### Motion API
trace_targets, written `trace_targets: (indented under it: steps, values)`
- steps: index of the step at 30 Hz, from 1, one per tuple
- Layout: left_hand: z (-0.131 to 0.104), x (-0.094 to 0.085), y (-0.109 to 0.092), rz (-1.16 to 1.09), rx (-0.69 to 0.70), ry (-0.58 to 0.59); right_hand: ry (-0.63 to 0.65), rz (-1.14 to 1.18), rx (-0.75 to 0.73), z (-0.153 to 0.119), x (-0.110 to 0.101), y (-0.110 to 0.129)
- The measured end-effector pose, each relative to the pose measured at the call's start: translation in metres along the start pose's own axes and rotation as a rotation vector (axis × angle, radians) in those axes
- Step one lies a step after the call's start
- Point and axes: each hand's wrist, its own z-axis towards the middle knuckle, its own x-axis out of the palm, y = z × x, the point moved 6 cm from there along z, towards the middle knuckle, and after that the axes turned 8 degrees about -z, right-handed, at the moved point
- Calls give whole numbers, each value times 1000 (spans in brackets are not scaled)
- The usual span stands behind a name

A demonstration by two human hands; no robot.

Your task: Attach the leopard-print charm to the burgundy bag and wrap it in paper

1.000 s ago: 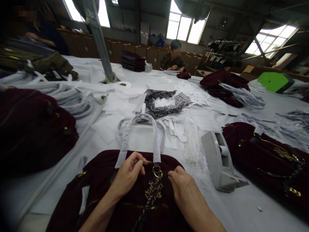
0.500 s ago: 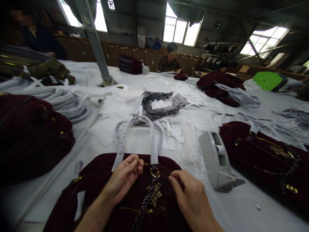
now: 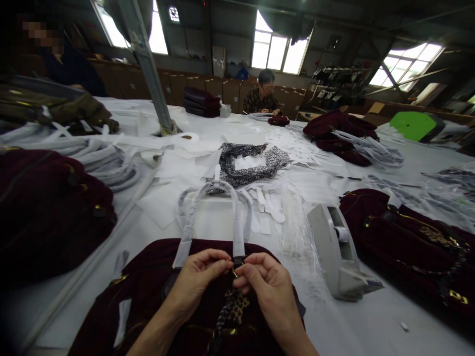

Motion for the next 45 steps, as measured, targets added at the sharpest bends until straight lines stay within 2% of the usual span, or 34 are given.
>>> trace_targets:
  steps: [4,10,16,22,40,42,45]
  values:
    - [1,1,-1,146,47,24,-12,5,36,4,2,-10]
    - [-3,6,-12,378,137,29,24,-12,-32,7,6,-14]
    - [-5,11,-16,437,170,80,0,-37,3,8,0,-24]
    - [-4,11,-12,536,170,109,-19,-130,-36,9,1,-21]
    - [-6,15,-10,544,142,155,-1,-290,-95,9,4,-23]
    - [-6,14,-9,539,137,154,-6,-336,-143,8,5,-19]
    - [-5,12,-7,526,121,152,-20,-427,-291,4,8,-8]
